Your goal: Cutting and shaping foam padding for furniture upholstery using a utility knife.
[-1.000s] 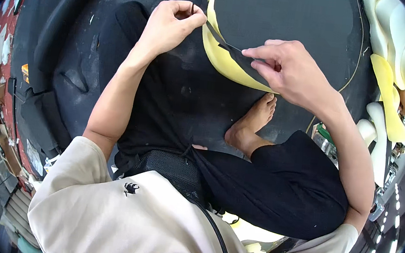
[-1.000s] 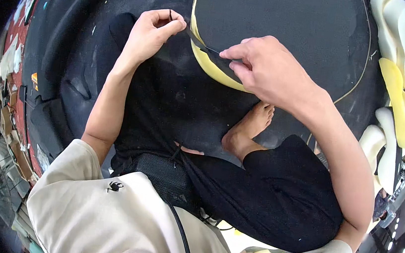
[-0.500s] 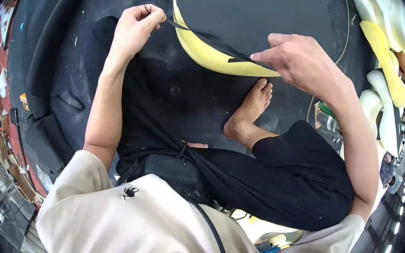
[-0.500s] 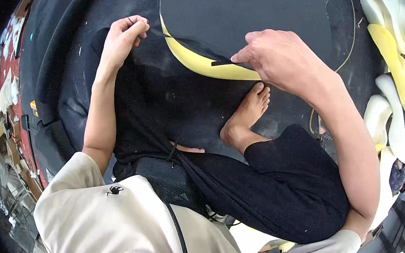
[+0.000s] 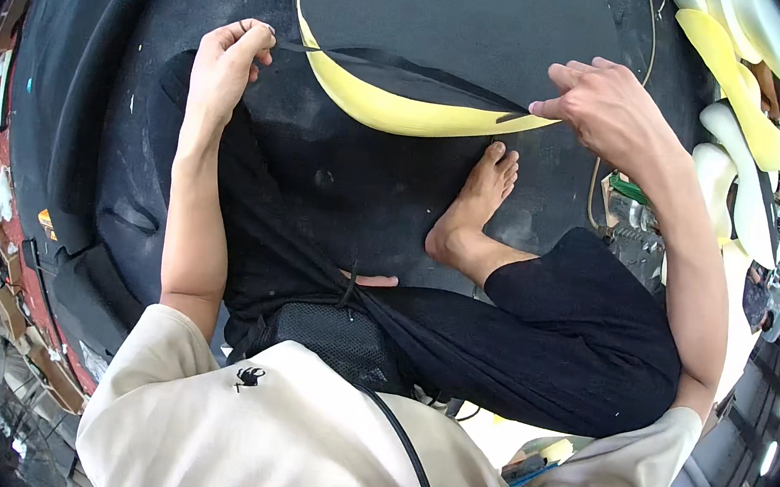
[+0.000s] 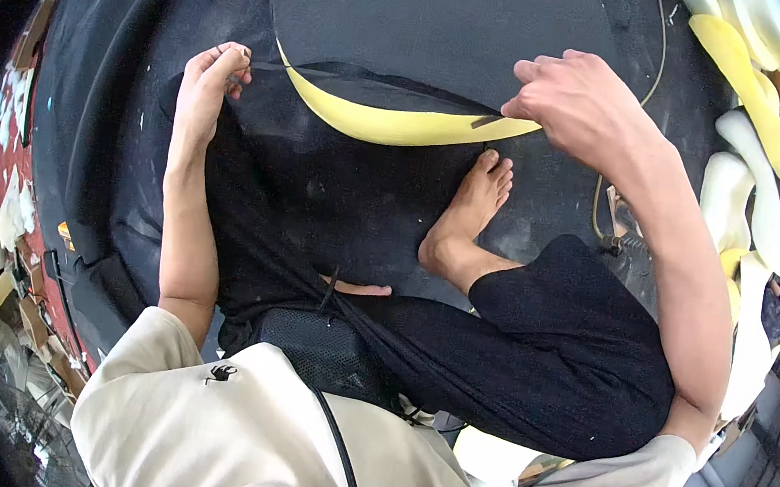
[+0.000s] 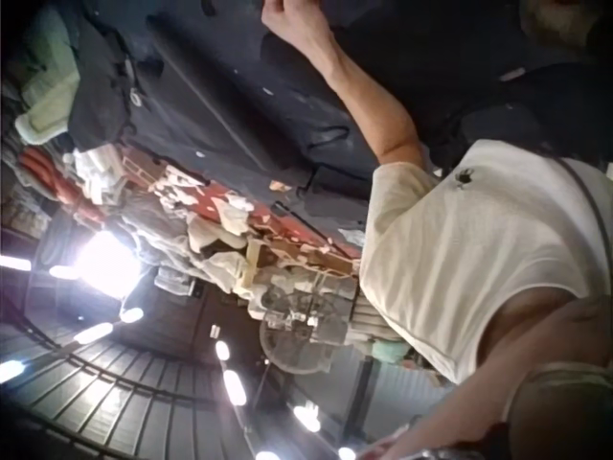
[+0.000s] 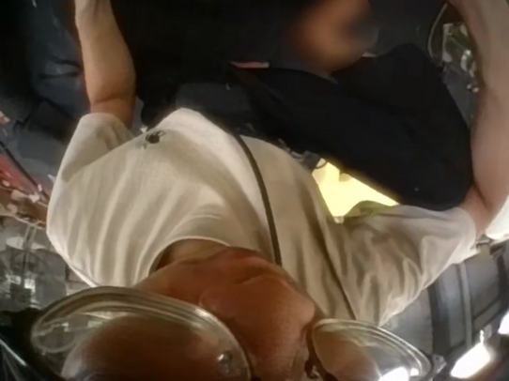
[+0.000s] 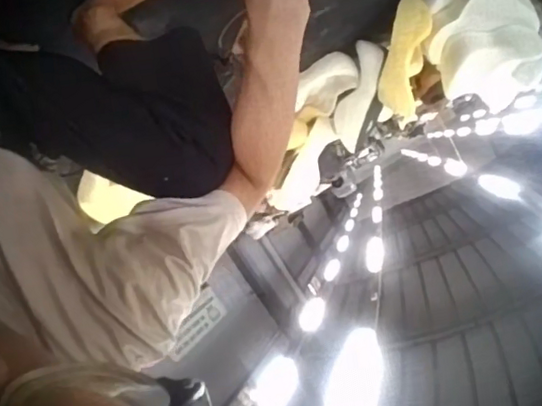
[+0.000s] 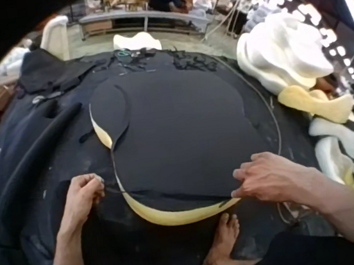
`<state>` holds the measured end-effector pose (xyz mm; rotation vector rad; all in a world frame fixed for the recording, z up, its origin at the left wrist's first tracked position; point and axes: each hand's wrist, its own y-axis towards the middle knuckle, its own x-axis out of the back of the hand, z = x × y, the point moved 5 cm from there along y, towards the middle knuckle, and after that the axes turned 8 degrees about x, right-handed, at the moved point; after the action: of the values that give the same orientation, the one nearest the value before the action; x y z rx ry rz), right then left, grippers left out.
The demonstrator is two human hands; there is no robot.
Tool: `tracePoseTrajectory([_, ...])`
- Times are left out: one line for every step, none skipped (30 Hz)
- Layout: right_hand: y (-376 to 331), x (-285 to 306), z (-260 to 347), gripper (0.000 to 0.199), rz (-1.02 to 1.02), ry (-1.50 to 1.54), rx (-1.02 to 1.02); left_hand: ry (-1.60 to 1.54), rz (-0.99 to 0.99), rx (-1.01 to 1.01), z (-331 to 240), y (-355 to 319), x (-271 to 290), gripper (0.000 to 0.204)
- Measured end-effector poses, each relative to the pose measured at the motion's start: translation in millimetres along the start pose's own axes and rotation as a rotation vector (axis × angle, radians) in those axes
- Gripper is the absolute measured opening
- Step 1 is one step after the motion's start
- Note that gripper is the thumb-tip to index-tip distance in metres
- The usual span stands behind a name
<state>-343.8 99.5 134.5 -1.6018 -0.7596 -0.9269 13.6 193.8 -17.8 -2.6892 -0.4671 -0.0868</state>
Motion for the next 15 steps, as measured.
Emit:
tracePoseTrajectory([-3, -2, -1, 0.027, 0.001, -0.002, -0.005, -0.010, 0.000, 0.002, 0, -1, 1, 0.018])
tracePoseTrajectory([-6, -4, -3, 0.027, 0.002, -0.024, -0.011, -0.020, -0.002, 0.002, 0, -1, 1, 0.017])
tracePoseTrajectory([-9, -6, -5, 0.027, 0.004, -0.046, -0.019, -0.020, 0.001, -0.004, -1, -1, 2, 0.017])
tracePoseTrajectory([-11, -8, -6, 0.027, 0.004, -0.049, -0.026, -0.029, -0.003, 0.007, 0, -1, 3, 0.017])
tracePoseTrajectory([-14, -10, -7, 0.026, 0.027, -0.069, -0.041, -0.039, -0.007, 0.016, 1, -1, 4, 0.017])
tracePoseTrajectory([-16, -13, -9, 0.025, 0.051, -0.087, -0.057, -0.054, -0.003, 0.016, 1, -1, 3, 0.018])
tracePoseTrajectory([-18, -15, -9, 0.025, 0.052, -0.092, -0.068, -0.060, -0.013, 0.014, 1, -3, 4, 0.018])
tracePoseTrajectory([-18, -17, -8, 0.024, 0.054, -0.104, -0.066, -0.067, -0.022, 0.011, 1, -4, 3, 0.018])
tracePoseTrajectory([-20, -17, -8, 0.023, 0.057, -0.116, -0.065, -0.049, -0.006, 0.011, 5, -1, 4, 0.018])
tracePoseTrajectory([-21, -17, -8, 0.017, 0.044, -0.105, -0.043, -0.050, 0.004, 0.001, 5, 0, 2, 0.018])
tracePoseTrajectory([-23, -18, -10, 0.017, 0.045, -0.111, -0.056, -0.060, 0.005, 0.001, 3, 0, 0, 0.018])
tracePoseTrajectory([-23, -21, -10, 0.013, 0.016, -0.138, -0.053, -0.068, 0.007, 0.001, 3, 0, -2, 0.018])
tracePoseTrajectory([-25, -22, -11, 0.010, -0.011, -0.166, -0.050, -0.053, 0.011, -0.006, 3, 1, -5, 0.019])
tracePoseTrajectory([-25, -16, -13, 0.006, -0.011, -0.177, -0.058, -0.037, 0.013, -0.003, 3, 0, -4, 0.019])
tracePoseTrajectory([-26, -10, -16, 0.006, -0.014, -0.190, -0.064, -0.020, 0.013, 0.001, 3, 0, -2, 0.019])
